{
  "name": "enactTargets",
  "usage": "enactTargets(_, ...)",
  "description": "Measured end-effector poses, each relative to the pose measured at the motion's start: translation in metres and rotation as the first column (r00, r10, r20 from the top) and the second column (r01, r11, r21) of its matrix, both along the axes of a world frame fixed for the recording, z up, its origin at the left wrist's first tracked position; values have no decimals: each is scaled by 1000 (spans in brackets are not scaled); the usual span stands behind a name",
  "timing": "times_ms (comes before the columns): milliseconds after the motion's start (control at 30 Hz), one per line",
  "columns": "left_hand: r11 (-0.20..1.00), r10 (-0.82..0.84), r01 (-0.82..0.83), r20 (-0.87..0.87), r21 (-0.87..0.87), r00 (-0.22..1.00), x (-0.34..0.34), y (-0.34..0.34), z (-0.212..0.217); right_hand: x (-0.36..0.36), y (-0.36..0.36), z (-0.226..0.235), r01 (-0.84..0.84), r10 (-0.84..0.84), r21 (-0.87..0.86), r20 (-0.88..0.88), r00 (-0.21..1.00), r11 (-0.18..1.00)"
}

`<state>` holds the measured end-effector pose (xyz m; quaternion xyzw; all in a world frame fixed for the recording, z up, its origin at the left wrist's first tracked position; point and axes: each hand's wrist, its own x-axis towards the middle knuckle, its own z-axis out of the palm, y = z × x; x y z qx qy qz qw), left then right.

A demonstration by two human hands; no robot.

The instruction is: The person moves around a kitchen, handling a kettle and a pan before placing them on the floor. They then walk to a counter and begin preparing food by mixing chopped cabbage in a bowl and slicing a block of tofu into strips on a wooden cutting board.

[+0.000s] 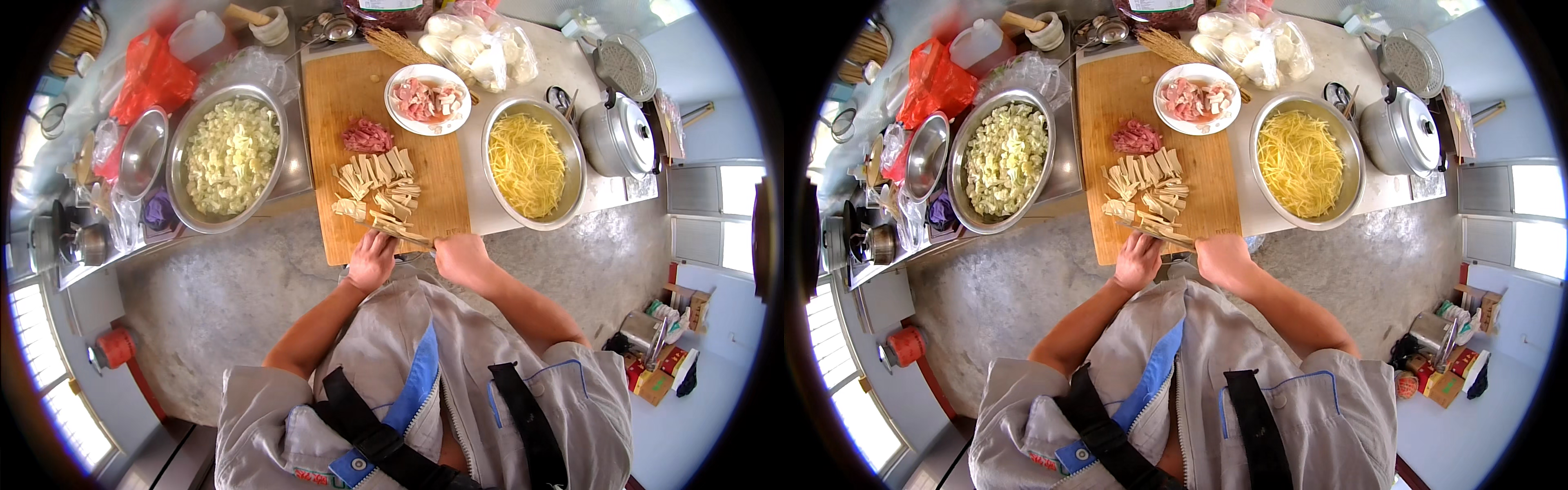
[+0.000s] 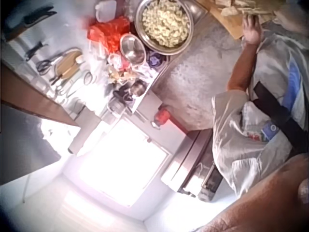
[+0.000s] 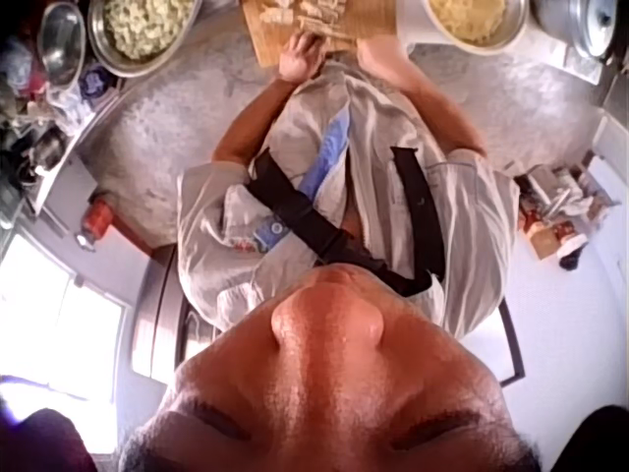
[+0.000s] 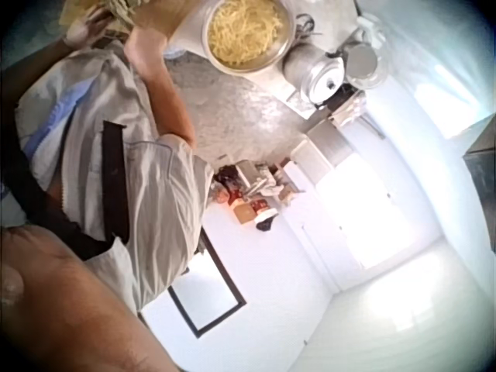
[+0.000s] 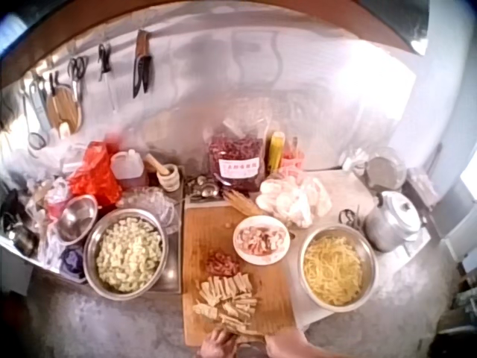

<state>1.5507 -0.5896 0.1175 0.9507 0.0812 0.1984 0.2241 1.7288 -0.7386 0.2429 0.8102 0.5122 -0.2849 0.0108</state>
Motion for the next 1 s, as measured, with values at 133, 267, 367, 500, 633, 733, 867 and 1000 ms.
enactTargets(133,1000,-9,9,-25,3,1000,-5,1,-9,-3,1,-1,-14,14,-7,-15,1000,1000)
enactTargets(267,1000,-8,8,-34,-5,999,-6,3,-10,-2,4,-8,-18,19,16,-22,1000,1000)
enactTargets(367,1000,-5,5,-22,-10,1000,-7,6,-7,-5,17,-25,-7,2,-99,-46,999,995)
enactTargets(500,1000,7,-7,13,3,1000,-5,7,-1,-6,32,-75,-27,24,-63,-44,999,998)
enactTargets(633,1000,-10,9,39,24,999,-5,5,7,5,32,-81,59,-59,33,-10,998,998)
enactTargets(733,996,-33,30,39,86,999,-8,10,-2,13,36,-52,71,-71,71,-8,997,995)
enactTargets(867,994,-14,9,43,111,999,3,16,-9,12,32,-10,13,-12,63,-14,1000,998)
enactTargets(1000,994,-19,13,53,110,998,3,16,-11,11,14,-6,-40,39,21,12,999,999)
